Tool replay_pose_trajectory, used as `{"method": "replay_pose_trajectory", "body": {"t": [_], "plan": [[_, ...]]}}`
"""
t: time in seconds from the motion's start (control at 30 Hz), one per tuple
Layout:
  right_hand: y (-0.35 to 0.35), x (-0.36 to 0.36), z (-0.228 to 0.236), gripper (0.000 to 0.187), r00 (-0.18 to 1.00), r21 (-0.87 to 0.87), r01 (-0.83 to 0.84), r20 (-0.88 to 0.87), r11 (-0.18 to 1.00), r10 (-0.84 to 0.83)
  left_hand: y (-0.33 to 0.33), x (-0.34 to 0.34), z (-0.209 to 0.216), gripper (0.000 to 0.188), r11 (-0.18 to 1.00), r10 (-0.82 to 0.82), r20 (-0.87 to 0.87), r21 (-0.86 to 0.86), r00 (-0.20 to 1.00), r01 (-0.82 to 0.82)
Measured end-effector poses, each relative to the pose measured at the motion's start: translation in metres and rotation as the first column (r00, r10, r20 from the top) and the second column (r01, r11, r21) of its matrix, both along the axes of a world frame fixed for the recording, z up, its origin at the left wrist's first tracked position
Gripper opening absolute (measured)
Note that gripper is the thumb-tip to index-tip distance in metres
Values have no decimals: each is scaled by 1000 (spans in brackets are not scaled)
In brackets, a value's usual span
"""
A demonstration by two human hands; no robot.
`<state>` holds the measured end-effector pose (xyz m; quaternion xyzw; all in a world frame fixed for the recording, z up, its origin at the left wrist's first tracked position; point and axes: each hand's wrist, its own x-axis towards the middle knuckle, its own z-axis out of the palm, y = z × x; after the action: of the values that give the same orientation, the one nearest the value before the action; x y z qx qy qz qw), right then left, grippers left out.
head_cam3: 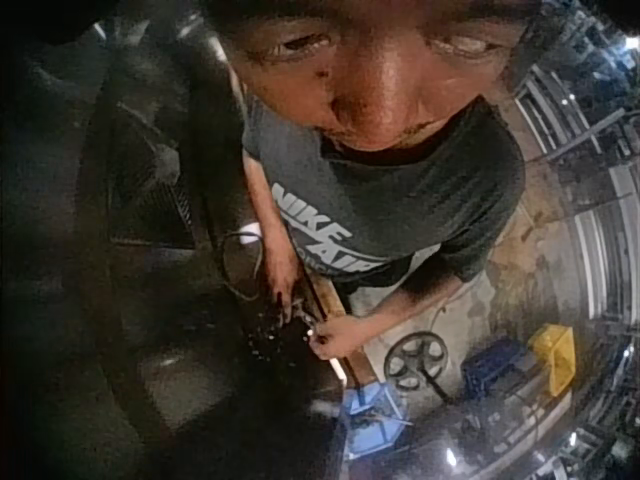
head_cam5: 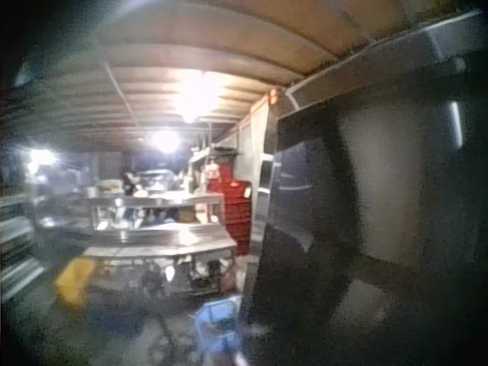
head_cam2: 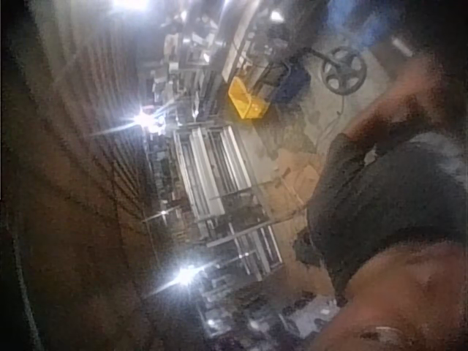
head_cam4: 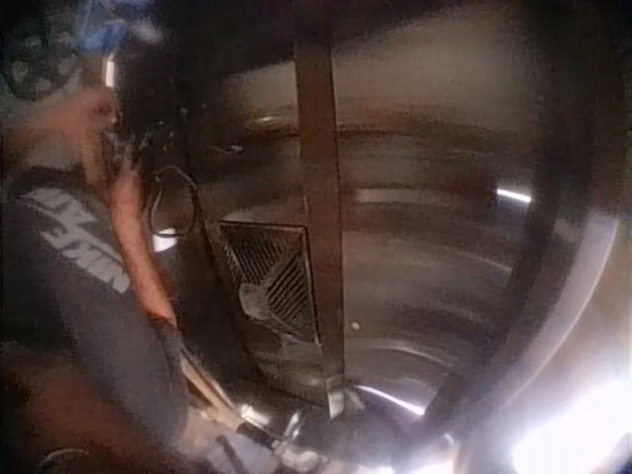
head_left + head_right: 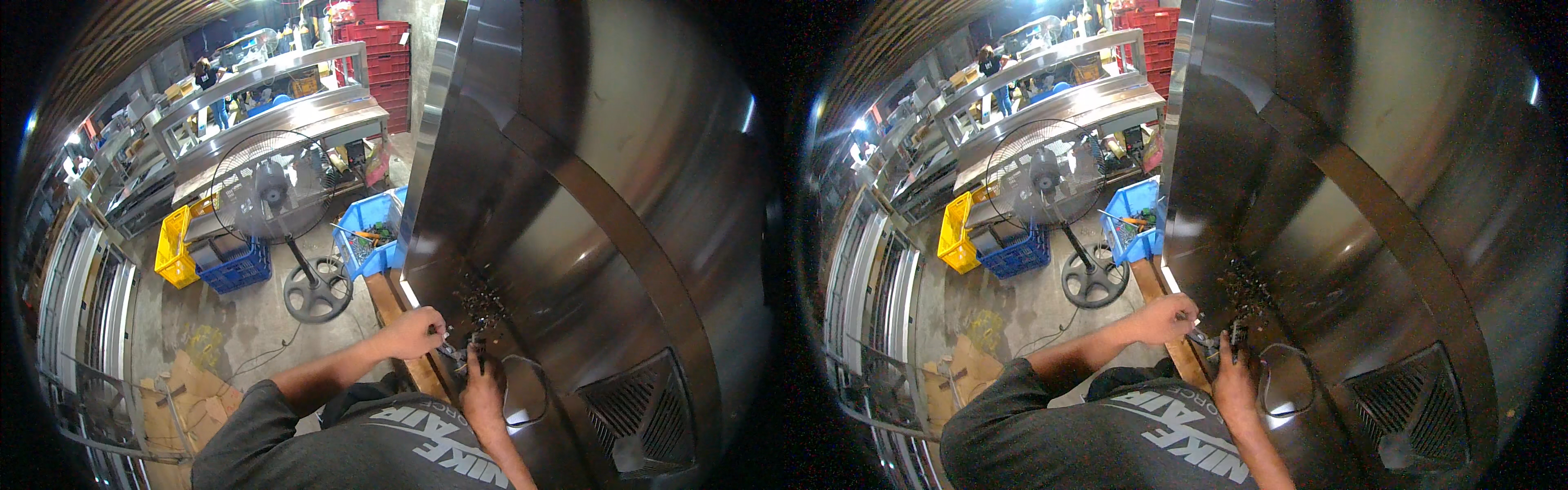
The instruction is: The person uses pliers to strip insulation from several wires and then connects them to a terminal block inside a stainless steel kitchen hood. They handle the wires and tools repeatedly, organizing components within the hood cavity.
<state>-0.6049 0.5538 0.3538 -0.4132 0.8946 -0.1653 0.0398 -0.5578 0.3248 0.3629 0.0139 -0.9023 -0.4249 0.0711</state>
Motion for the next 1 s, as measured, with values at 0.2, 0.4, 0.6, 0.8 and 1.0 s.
{"method": "replay_pose_trajectory", "body": {"t": [0.2, 0.4, 0.6, 0.8, 1.0], "plan": [[16, -15, -9, 65, 959, -120, 34, 284, 992, 2, -26, 8, 2, 11, 783, -92, 94, 622, 991, 14], [33, -10, 40, 60, 767, -261, 87, 633, 961, 102, -7, 23, 46, 13, 696, -63, -39, 715, 997, 72], [34, -7, 57, 61, 783, -353, -10, 579, 936, 227, 15, 19, 58, 14, 727, 40, -102, 685, 994, 41], [26, -1, 67, 58, 730, -415, 42, 634, 909, 256, 31, 19, 58, 13, 725, 4, -179, 678, 984, 120], [20, 4, 59, 57, 681, -487, 91, 667, 869, 302, 33, 18, 60, 14, 679, 3, -110, 730, 994, 79]]}}
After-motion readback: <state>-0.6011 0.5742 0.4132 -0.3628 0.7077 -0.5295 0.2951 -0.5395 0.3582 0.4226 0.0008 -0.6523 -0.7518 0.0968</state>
